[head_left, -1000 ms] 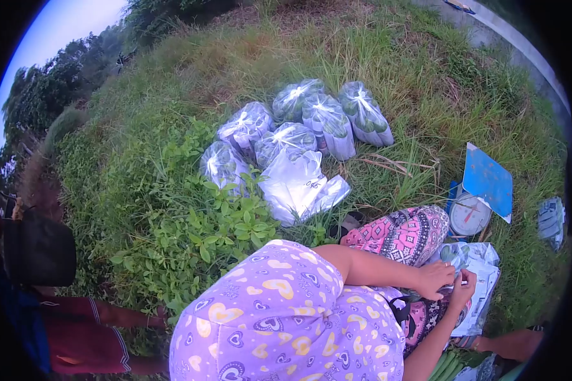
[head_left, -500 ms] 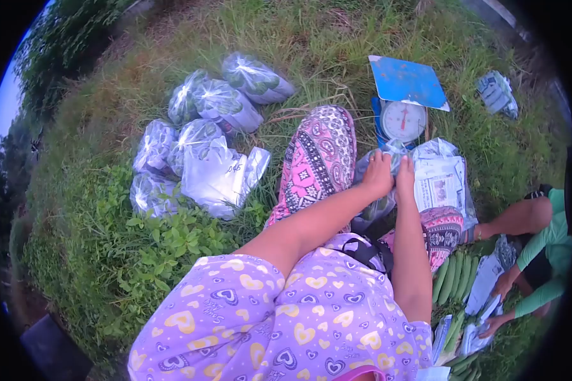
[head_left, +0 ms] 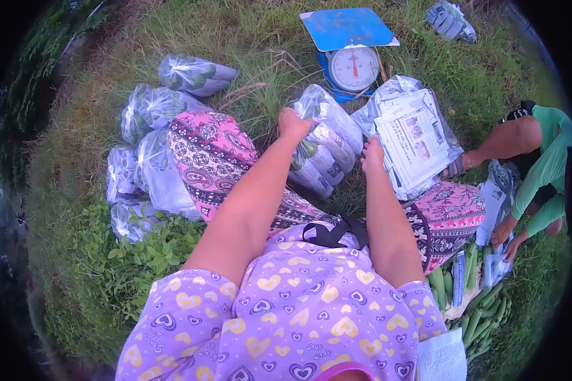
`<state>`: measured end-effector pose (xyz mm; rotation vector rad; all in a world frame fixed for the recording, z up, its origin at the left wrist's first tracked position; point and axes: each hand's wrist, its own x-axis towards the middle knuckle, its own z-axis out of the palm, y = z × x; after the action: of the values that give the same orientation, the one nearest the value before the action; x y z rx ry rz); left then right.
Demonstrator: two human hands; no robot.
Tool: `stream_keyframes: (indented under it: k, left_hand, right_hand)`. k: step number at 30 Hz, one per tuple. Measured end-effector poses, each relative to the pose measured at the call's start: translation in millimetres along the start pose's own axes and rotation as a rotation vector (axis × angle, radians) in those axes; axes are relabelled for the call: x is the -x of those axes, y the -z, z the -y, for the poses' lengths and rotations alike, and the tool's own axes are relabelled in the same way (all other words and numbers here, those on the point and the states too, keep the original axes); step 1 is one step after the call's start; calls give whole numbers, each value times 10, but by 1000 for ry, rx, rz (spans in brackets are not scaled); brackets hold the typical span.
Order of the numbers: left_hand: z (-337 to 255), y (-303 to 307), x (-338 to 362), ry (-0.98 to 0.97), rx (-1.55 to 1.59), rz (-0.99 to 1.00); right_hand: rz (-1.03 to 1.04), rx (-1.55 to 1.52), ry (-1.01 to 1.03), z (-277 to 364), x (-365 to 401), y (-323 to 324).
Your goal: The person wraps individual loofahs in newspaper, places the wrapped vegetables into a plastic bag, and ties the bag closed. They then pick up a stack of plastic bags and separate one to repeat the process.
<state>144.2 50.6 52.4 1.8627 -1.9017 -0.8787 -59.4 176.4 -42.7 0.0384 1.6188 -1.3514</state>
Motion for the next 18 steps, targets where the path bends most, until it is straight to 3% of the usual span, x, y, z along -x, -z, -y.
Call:
stream_keyframes:
  k: [3,6,7,10,14,18]
  left_hand:
    - [-30,22,73,42,-35,46]
    - [-127,133,109,43,-107,81]
    - [-134,120,91,29,-129,87]
    - [-173,99,90,-87,-192,154]
    - [-370,-96,217,-244,-67,237]
    - [-637,-253,409,-409,-130,176]
  right_hand:
    - [-70,146,-41,-374,-396,403]
    - [-71,199,-13,-285,-483,458]
    - [-107,202,51,-26,-102,314]
    - [114,298,-52,-149,-251,289]
    - [99,255,-444,-366,69,142]
    - [184,134,-510,-538,-89,333]
